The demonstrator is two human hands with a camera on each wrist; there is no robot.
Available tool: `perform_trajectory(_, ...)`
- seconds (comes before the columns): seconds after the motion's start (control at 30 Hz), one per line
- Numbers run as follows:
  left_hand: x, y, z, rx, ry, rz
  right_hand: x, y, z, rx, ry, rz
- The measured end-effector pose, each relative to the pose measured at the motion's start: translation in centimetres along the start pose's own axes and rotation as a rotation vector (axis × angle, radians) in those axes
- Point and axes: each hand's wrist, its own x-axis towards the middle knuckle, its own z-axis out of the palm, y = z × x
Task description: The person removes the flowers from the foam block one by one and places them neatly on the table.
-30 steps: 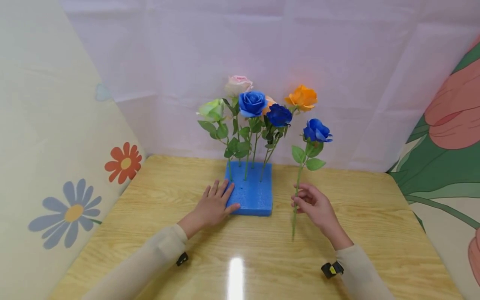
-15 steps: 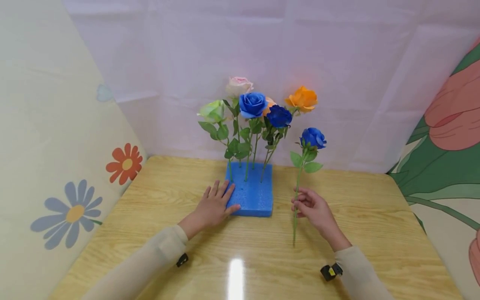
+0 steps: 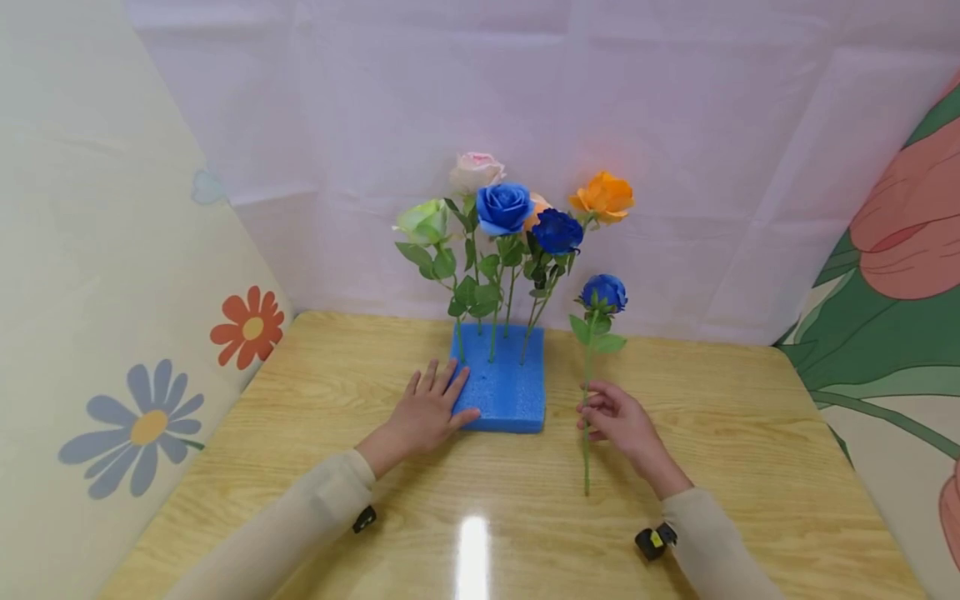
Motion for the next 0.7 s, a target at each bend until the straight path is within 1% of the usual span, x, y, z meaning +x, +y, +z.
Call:
perform_trajectory(0.17,0.0,0.0,0.1,-0.014,-0.003,0.000,0.5,0.1,0.3,-0.031,-0.011,0.029)
perform_trajectory(0.33,0.0,0.0,0.2,-0.019,-0.003,0.005,0.9,0.3,0.6,-0.039,-0.021,0.060)
perform_trajectory(0.7,0.2,-0.2,0.4,-0.028,-0.003,-0.003,1.8,1.1,1.1,-0.057,-0.042,0.093)
